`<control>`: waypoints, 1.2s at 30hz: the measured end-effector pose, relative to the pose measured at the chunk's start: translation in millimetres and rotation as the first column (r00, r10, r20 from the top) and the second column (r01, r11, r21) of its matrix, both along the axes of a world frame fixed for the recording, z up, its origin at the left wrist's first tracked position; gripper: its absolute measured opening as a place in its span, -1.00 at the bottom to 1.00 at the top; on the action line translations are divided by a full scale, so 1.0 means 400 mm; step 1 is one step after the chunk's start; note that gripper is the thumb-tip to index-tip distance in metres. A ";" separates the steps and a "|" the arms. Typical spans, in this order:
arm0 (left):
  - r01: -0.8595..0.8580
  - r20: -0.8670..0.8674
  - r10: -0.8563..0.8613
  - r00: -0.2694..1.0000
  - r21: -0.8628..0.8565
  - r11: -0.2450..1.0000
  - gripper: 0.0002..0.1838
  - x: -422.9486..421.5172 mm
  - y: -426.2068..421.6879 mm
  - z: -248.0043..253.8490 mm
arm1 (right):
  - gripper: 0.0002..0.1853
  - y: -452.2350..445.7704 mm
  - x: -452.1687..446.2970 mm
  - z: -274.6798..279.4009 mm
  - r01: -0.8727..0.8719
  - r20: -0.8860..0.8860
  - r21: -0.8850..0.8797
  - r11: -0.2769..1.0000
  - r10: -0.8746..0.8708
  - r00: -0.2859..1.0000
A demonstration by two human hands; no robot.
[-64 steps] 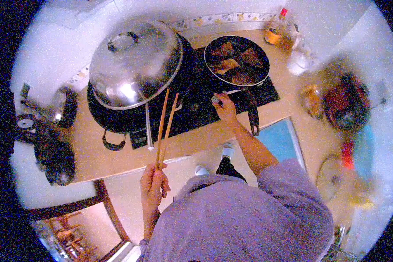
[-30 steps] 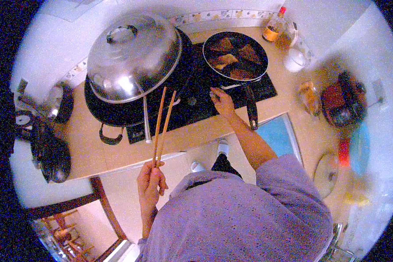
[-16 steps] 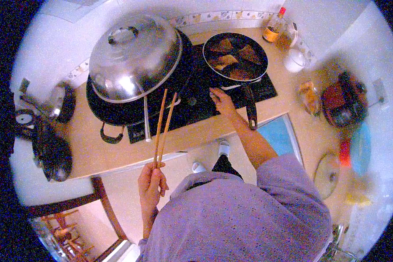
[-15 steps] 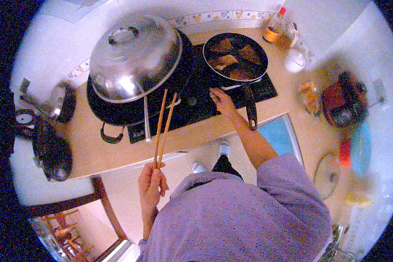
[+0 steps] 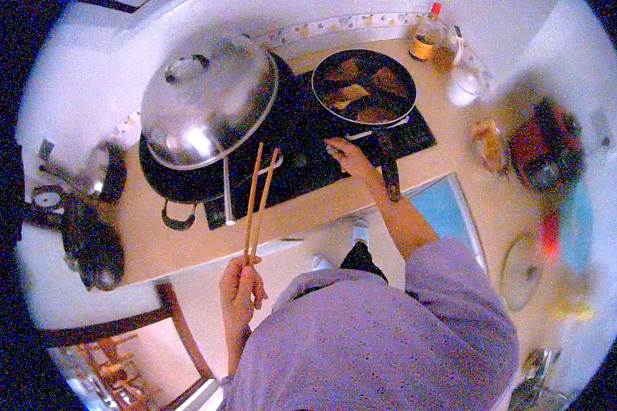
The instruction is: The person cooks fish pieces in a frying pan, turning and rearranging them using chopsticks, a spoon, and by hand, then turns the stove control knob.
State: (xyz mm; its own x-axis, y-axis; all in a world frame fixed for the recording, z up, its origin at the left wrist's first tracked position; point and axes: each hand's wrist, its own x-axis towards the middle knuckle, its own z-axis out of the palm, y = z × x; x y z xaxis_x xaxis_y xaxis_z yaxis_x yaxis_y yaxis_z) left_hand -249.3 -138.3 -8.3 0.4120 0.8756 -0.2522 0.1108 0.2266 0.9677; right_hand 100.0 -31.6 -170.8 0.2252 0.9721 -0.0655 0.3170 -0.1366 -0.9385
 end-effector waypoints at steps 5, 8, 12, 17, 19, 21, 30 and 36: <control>0.004 -0.015 -0.003 1.000 0.023 1.000 -0.77 0.008 0.000 0.006 | -0.62 0.012 0.010 0.000 -0.035 -0.003 -0.121 0.992 0.035 0.999; 0.009 -0.029 -0.008 1.000 0.023 1.000 -0.77 0.016 -0.001 0.015 | -0.63 0.012 0.016 -0.011 -0.045 -0.021 -0.079 0.996 0.044 0.999; 0.000 -0.057 0.000 0.998 0.016 1.000 -0.77 0.021 0.000 0.019 | -0.62 0.009 0.035 -0.054 -0.061 0.019 0.087 0.994 0.060 0.998; -0.003 -0.093 0.006 0.996 0.032 0.999 -0.76 0.031 0.012 0.031 | -0.69 -0.115 0.090 -0.100 0.162 -0.042 0.293 0.942 -0.156 0.987; -0.022 -0.086 0.025 0.996 0.029 0.999 -0.75 0.033 0.016 0.028 | -0.52 -0.231 0.148 -0.108 0.227 -0.748 0.116 0.967 -0.065 0.661; -0.012 -0.075 0.014 0.997 0.028 1.000 -0.75 0.028 0.022 0.014 | -0.42 -0.287 0.116 -0.034 0.270 -0.736 -0.062 0.961 -0.227 0.638; 0.071 -0.066 -0.067 0.996 0.055 0.996 -0.76 0.049 0.038 0.020 | -0.53 -0.282 0.035 0.191 0.176 -0.962 -0.161 0.971 -0.194 0.191; 0.087 -0.072 -0.081 0.994 0.090 0.992 -0.77 0.050 0.035 0.027 | -0.62 -0.277 0.059 0.190 0.218 -0.944 -0.156 0.963 -0.210 0.255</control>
State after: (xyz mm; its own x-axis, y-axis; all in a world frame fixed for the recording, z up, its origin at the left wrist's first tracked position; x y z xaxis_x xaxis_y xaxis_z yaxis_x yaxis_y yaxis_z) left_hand -229.3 -124.1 2.6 0.4700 0.8595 -0.2009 0.1915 0.1229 0.9738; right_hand 123.7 -142.2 -94.7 0.2075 0.9001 -0.3831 -0.8332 -0.0426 -0.5513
